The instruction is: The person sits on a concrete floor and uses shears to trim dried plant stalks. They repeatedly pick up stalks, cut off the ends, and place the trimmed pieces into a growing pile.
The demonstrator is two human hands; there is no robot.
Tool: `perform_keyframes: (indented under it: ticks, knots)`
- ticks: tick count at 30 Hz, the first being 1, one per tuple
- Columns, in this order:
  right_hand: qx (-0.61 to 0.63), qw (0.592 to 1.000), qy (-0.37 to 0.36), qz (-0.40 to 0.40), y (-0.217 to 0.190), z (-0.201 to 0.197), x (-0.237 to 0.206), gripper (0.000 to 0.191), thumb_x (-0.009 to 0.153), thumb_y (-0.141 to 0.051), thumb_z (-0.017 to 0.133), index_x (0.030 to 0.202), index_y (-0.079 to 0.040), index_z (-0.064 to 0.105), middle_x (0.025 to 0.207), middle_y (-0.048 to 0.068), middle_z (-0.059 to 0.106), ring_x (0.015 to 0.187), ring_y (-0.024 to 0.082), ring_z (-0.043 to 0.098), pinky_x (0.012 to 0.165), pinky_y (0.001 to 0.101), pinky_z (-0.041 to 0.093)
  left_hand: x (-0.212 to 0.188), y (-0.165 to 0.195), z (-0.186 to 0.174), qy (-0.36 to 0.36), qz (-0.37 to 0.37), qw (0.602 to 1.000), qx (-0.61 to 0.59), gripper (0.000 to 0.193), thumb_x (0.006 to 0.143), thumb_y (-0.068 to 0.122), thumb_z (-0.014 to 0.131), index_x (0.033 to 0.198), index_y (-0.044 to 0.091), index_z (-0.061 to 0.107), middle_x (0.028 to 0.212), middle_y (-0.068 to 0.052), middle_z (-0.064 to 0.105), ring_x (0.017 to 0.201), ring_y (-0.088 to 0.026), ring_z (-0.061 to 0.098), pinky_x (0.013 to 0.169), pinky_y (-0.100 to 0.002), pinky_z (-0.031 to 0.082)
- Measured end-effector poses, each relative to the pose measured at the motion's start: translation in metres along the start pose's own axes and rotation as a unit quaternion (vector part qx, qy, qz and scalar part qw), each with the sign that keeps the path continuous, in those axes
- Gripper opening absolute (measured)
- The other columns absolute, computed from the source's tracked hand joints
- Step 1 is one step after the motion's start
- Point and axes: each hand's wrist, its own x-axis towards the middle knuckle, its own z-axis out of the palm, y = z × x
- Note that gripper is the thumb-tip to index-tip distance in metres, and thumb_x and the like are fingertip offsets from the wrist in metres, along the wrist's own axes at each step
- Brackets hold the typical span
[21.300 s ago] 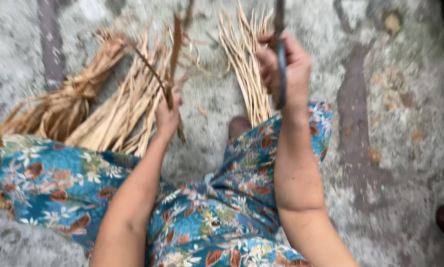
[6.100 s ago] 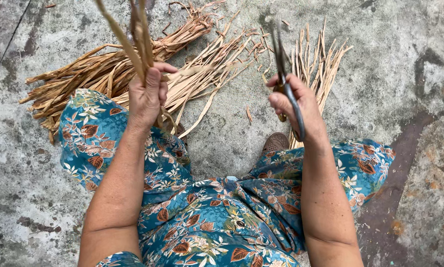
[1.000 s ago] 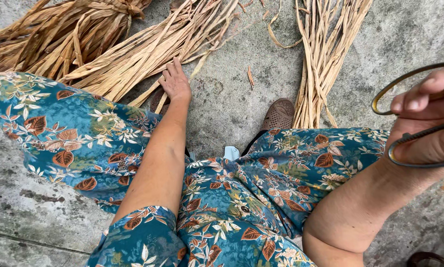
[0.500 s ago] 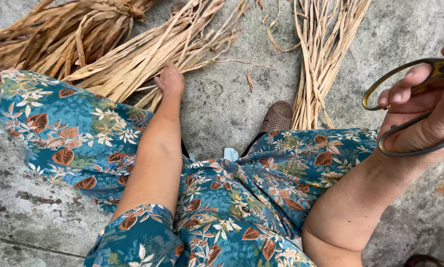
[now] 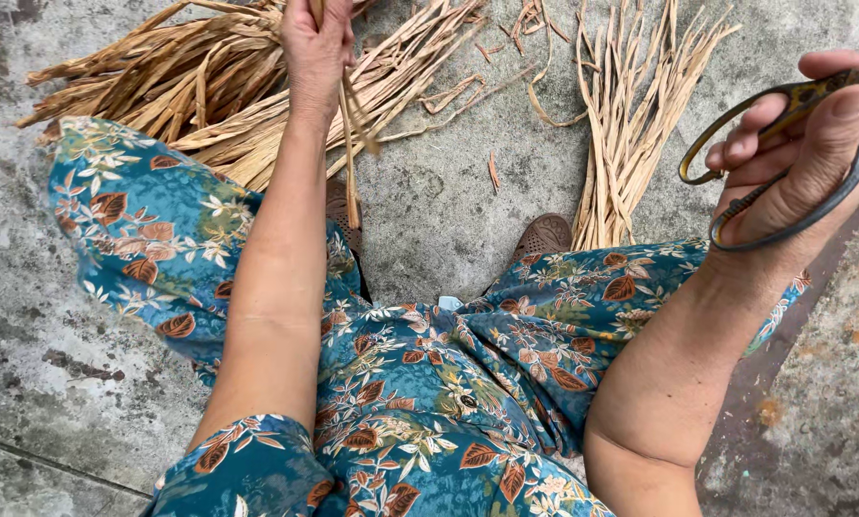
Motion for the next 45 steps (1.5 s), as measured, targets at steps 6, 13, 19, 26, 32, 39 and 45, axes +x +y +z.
perform_keyframes:
  ticks: [6,13,19,26,32,39,45]
  knots:
    - [-0.016,0.999,-0.021,-0.020,0.007,0.000,0.003,0.045,0.117,-0.041,0.060,0.132,0.001,0.052,0.091,0.015,0.057,0.071,0.022,0.056,0.064,0.0353,0.050,-0.035,0.019,0.015,0.025,0.064,0.997,-0.038,0.018,0.101,0.027,0.075,0.102,0.010,0.069,0.080,-0.001,0.066,0.058,-0.009,0.060,0.049,-0.024,0.055]
    - [-0.027,0.999,-0.004,-0.018,0.010,0.002,0.007,0.044,0.117,-0.040,0.058,0.130,0.001,0.055,0.091,0.014,0.060,0.071,0.020,0.059,0.064,0.0357,0.052,-0.090,-0.019,0.055,0.019,0.059,0.994,0.085,0.012,0.103,0.023,0.074,0.104,0.013,0.067,0.086,0.002,0.070,0.073,-0.008,0.068,0.066,-0.023,0.063]
    - [-0.028,0.999,-0.008,-0.020,0.008,0.006,0.006,0.044,0.116,-0.041,0.059,0.129,0.001,0.056,0.090,0.014,0.060,0.071,0.020,0.060,0.065,0.0363,0.054,-0.092,-0.026,0.056,-0.002,0.037,0.999,0.032,0.009,0.103,0.014,0.067,0.112,0.013,0.067,0.093,-0.001,0.071,0.082,-0.010,0.071,0.075,-0.026,0.064]
    - [-0.013,1.000,0.008,-0.008,0.006,0.017,0.008,0.047,0.118,-0.041,0.064,0.129,0.004,0.057,0.089,0.013,0.061,0.072,0.019,0.063,0.064,0.0364,0.056,-0.099,-0.025,0.062,-0.040,0.043,0.993,0.103,0.004,0.105,0.015,0.068,0.108,0.013,0.064,0.091,0.000,0.069,0.082,-0.010,0.067,0.077,-0.027,0.062]
    - [0.002,1.000,0.018,0.007,-0.002,0.026,0.009,0.046,0.116,-0.039,0.066,0.129,0.004,0.057,0.089,0.013,0.063,0.070,0.018,0.063,0.062,0.0339,0.055,-0.095,-0.028,0.061,-0.048,0.045,0.995,0.079,0.011,0.107,0.023,0.065,0.109,0.013,0.065,0.091,0.002,0.072,0.083,-0.008,0.070,0.077,-0.027,0.063]
    - [-0.016,0.999,0.033,0.009,-0.011,0.047,0.013,0.037,0.114,-0.031,0.071,0.127,0.001,0.062,0.086,0.010,0.069,0.065,0.013,0.065,0.055,0.0279,0.055,-0.097,0.008,0.076,-0.055,-0.018,0.996,0.074,0.032,0.106,0.042,0.061,0.120,0.015,0.070,0.074,0.009,0.052,0.062,-0.003,0.044,0.052,-0.021,0.037]
    - [-0.120,0.989,0.009,0.083,-0.018,0.065,0.017,0.036,0.099,-0.028,0.077,0.124,-0.005,0.064,0.086,0.003,0.068,0.067,0.008,0.061,0.056,0.0228,0.049,-0.096,0.071,0.077,-0.134,-0.045,0.989,0.038,0.045,0.103,0.054,0.052,0.116,0.015,0.071,0.061,0.012,0.040,0.051,-0.002,0.036,0.044,-0.022,0.027]
